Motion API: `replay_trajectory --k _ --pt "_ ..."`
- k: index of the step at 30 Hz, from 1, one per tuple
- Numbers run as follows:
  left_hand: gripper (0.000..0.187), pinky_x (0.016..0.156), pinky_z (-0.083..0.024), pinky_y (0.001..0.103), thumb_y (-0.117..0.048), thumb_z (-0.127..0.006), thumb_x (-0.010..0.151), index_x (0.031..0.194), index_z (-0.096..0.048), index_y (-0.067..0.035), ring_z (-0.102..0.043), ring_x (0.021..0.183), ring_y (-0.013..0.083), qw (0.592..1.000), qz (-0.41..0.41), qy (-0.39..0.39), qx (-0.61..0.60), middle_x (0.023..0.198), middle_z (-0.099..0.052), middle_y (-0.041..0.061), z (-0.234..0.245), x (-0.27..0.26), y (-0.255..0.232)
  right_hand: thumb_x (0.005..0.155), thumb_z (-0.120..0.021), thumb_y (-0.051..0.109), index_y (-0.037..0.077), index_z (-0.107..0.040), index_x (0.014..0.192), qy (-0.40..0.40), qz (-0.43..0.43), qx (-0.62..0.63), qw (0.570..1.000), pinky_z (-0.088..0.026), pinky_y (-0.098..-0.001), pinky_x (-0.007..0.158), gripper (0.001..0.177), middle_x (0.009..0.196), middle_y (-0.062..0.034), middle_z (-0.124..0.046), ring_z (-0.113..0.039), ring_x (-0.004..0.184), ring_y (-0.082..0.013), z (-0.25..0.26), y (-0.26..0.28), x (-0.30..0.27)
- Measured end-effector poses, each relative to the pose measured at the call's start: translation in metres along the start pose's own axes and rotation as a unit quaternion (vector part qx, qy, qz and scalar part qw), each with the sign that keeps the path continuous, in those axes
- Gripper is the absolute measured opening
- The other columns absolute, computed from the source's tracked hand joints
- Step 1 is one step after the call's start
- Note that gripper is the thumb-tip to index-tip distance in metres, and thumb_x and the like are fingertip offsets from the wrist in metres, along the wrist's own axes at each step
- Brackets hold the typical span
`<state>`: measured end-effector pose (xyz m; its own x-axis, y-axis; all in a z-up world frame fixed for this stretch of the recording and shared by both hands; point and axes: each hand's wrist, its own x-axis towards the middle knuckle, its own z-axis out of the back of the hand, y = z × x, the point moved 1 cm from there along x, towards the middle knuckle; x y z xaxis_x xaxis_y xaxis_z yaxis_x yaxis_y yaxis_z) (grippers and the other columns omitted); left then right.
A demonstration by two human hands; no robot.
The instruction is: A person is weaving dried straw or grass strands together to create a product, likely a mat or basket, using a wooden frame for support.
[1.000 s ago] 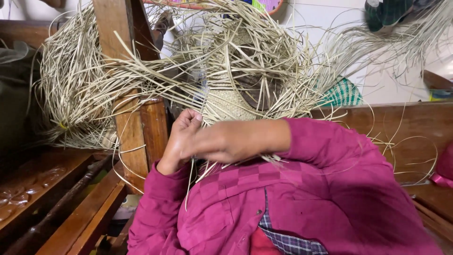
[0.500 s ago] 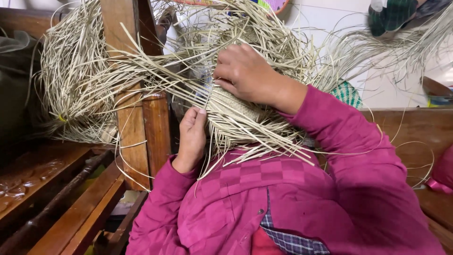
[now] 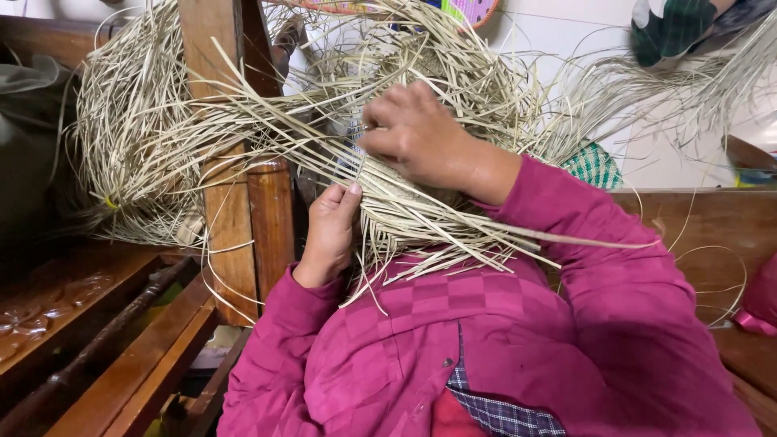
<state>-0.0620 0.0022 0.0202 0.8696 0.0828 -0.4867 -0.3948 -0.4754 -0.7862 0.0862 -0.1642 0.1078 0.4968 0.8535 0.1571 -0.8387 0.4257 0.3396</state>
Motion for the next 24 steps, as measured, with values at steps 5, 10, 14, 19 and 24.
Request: replay_trajectory --k 5,10,14,19,24 --pt "0.026 0.075 -0.043 0.024 -0.021 -0.065 0.102 0.078 -0.054 -0.017 -0.046 0.078 0.0041 0.993 -0.052 -0.003 0.110 0.080 -0.055 -0.008 0.003 -0.002 -0.002 0.090 -0.075 0.025 0.025 -0.072 0.115 0.073 -0.049 0.072 0.994 -0.026 -0.0597 0.103 0.025 0.140 -0.0093 -0.052 -0.038 0.130 -0.0392 0.026 -0.011 0.023" --pt "0.013 0.088 -0.051 0.027 -0.020 -0.064 0.102 0.099 -0.070 -0.009 -0.060 0.092 0.0082 0.981 -0.090 -0.001 0.171 0.097 -0.069 -0.002 -0.003 -0.006 -0.012 0.095 -0.060 0.032 0.025 -0.071 0.118 0.318 -0.131 0.133 0.929 -0.004 -0.0661 0.118 0.026 0.155 -0.0080 -0.039 -0.023 0.146 -0.0348 0.055 -0.004 0.060" --pt "0.014 0.090 -0.053 0.028 -0.020 -0.065 0.101 0.101 -0.071 -0.007 -0.063 0.097 0.0101 0.982 -0.093 -0.004 0.167 0.105 -0.072 0.002 0.001 -0.006 -0.009 0.097 -0.057 0.040 0.028 -0.070 0.123 0.405 -0.097 0.080 0.906 -0.005 -0.0675 0.119 0.031 0.154 -0.0020 -0.038 -0.023 0.146 -0.0317 0.056 0.001 0.076" --pt "0.013 0.094 -0.054 0.028 -0.018 -0.065 0.101 0.103 -0.072 -0.007 -0.065 0.100 0.0106 0.981 -0.093 -0.006 0.168 0.107 -0.074 0.003 0.002 -0.005 -0.013 0.097 -0.057 0.036 0.027 -0.062 0.134 0.464 -0.072 0.086 0.879 0.007 -0.0702 0.122 0.038 0.161 0.0014 -0.031 -0.011 0.155 -0.0336 0.027 -0.009 0.079" --pt "0.020 0.094 -0.054 0.029 -0.022 -0.065 0.101 0.107 -0.072 -0.005 -0.066 0.100 0.0130 0.976 -0.085 0.002 0.198 0.107 -0.073 0.004 0.002 -0.005 -0.016 0.094 -0.061 0.037 0.025 -0.068 0.126 0.433 -0.046 0.117 0.893 0.004 -0.0711 0.121 0.035 0.151 0.0037 -0.042 -0.029 0.142 -0.0316 0.009 -0.020 0.075"
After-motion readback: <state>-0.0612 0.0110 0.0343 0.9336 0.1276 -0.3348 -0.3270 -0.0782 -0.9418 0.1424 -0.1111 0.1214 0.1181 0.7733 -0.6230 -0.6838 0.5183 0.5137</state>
